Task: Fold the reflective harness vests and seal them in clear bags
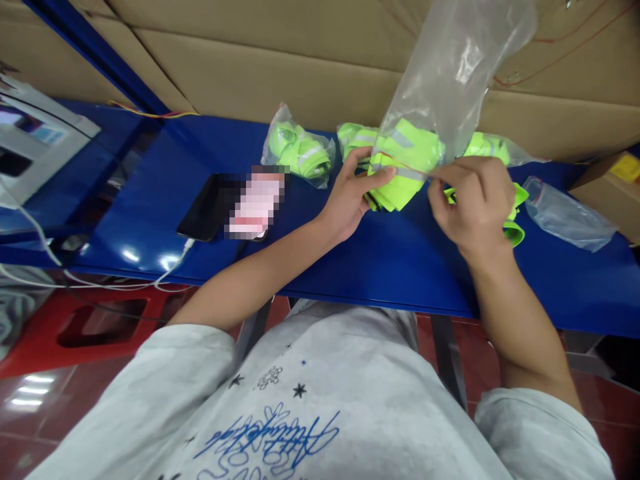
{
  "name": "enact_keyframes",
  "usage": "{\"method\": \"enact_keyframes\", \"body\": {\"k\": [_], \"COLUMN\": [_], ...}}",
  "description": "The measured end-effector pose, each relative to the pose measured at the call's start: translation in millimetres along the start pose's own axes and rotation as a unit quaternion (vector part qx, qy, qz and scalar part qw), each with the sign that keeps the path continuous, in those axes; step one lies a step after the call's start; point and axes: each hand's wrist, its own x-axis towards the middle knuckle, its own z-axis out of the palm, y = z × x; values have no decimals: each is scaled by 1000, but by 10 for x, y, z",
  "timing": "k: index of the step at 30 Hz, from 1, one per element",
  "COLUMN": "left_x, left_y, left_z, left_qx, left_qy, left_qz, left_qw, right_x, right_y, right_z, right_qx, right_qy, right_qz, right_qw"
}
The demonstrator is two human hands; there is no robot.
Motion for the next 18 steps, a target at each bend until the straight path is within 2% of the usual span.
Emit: {"method": "enact_keyframes", "body": {"k": [2, 7, 9, 11, 12, 14, 17, 18], "left_x": [4, 34, 30, 17, 11, 1, -5, -7], "left_y": [29, 85, 82, 62, 47, 10, -43, -55], "left_z": [-12, -62, -58, -41, -31, -12, 7, 11], "left_qx": [-11, -17, -8, 7, 15, 26, 27, 30], "left_qy": [9, 0, 16, 32, 37, 34, 25, 27], "left_qz": [16, 27, 22, 26, 28, 36, 67, 81], "left_qw": [1000, 1000, 1000, 999, 999, 998, 997, 996], "right_x": [-25, -2, 23, 44, 52, 60, 49, 41], "right_y": [-63, -185, -171, -135, -121, -124, -251, -317], "right_z": [80, 195, 219, 260, 288, 347, 401, 405], "right_qx": [14, 96, 144, 227, 284, 412, 556, 580], "right_qy": [-16, 10, 6, 18, 28, 27, -65, -101], "right_qz": [9, -14, 29, 105, 146, 236, 348, 365], "right_qw": [1000, 995, 989, 968, 947, 879, 752, 722]}}
